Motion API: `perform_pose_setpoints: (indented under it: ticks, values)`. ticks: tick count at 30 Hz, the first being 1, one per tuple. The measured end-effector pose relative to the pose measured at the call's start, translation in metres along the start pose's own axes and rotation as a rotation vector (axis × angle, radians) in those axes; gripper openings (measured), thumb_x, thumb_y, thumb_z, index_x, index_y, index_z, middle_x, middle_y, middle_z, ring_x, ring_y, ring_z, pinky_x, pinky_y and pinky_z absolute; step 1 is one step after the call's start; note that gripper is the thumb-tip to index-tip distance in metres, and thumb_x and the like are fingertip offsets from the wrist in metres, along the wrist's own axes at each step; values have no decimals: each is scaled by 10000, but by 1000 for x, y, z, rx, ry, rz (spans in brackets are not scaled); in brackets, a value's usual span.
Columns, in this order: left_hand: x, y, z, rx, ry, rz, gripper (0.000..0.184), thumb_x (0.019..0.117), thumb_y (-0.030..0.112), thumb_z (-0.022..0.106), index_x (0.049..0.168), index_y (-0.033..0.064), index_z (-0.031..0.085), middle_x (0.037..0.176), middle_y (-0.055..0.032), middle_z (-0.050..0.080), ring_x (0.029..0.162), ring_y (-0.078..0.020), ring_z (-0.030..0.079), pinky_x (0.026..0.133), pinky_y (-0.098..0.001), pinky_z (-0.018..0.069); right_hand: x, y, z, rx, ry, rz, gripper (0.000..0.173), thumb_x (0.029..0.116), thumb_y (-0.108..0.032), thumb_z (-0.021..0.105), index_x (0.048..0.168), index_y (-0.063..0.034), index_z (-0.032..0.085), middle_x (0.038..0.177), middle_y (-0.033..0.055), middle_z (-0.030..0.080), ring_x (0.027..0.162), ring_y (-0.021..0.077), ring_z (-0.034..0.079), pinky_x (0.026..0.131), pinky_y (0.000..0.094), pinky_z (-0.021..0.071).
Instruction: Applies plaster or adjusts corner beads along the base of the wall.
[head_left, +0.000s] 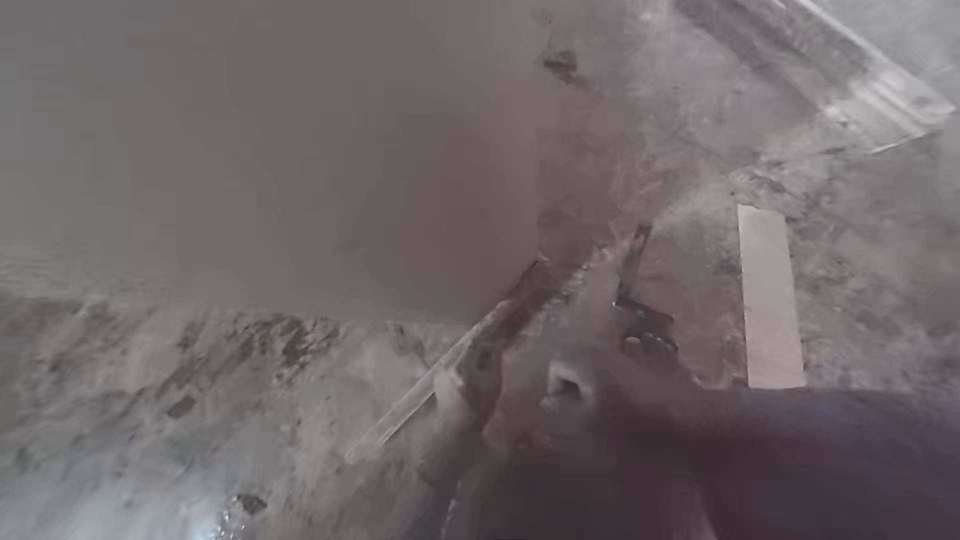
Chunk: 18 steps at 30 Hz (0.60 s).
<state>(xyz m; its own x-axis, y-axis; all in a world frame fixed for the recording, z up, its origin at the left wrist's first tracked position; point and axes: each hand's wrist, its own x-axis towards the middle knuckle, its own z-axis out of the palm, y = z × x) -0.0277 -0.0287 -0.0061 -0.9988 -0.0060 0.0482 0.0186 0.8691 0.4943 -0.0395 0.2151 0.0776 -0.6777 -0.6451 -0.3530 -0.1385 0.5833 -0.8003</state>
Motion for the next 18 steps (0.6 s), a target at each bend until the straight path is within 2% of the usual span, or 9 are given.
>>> perform_pose_setpoints:
  ticks: [2,4,6,8,10,13,14,16,18]
  values:
    - [12,1,-15,167,-192,-51,419,949,506,651,987,101,751,857,-80,748,781,-278,738,715,-567,595,15,12,-2,97,-5,-11,282,985,-346,641,1009,-70,693,860,90,672,793,216,661,708,437,548]
    - [23,0,-25,234,-336,-88,448,936,476,689,1076,54,741,962,-148,745,901,-341,730,833,-595,575,28,31,-7,183,64,21,268,980,-309,641,1037,-54,699,904,98,686,826,201,664,752,407,549]
    - [25,-14,-19,289,-342,-80,480,907,448,717,1162,41,726,1129,-183,722,1100,-377,678,988,-579,522,39,63,-11,180,199,83,295,996,-308,632,1095,-40,705,994,124,711,909,216,688,842,394,560]
    - [28,-14,-18,356,-344,-124,535,892,421,755,1248,27,691,1277,-225,668,1256,-423,596,1082,-580,457,52,109,-15,107,285,158,309,1028,-265,584,1217,-42,684,1159,145,712,1059,244,695,963,403,547]
    - [33,-12,-15,397,-355,-151,581,897,403,762,1297,-4,651,1289,-249,659,1245,-434,608,1064,-588,468,70,160,-13,58,424,166,321,1039,-225,546,1277,-53,676,1231,132,709,1133,246,686,1017,412,528]
    - [45,-15,-5,429,-526,-325,616,958,454,685,1376,8,605,1312,-246,652,1244,-413,620,1064,-580,474,98,212,-5,-82,761,-10,271,1006,-211,581,1177,-81,746,1181,101,747,1118,263,710,964,426,574]
    - [55,-10,-4,426,-612,-404,584,991,457,646,1379,23,609,1286,-250,666,1223,-411,636,1057,-577,478,105,220,-6,-86,792,-32,275,1021,-232,565,1185,-108,749,1196,80,742,1132,248,703,956,408,581]
    - [73,0,2,416,-763,-507,537,1030,446,587,1366,29,621,1286,-250,664,1224,-404,633,1061,-573,470,112,229,-11,23,696,5,325,1029,-232,537,1272,-132,729,1283,82,712,1224,256,655,1041,431,524]
    - [83,5,7,412,-814,-502,521,1050,409,551,1358,-5,621,1330,-245,646,1264,-390,612,1103,-551,438,126,241,-6,47,715,-30,295,997,-187,566,1221,-142,752,1236,86,730,1199,278,660,1041,455,516]
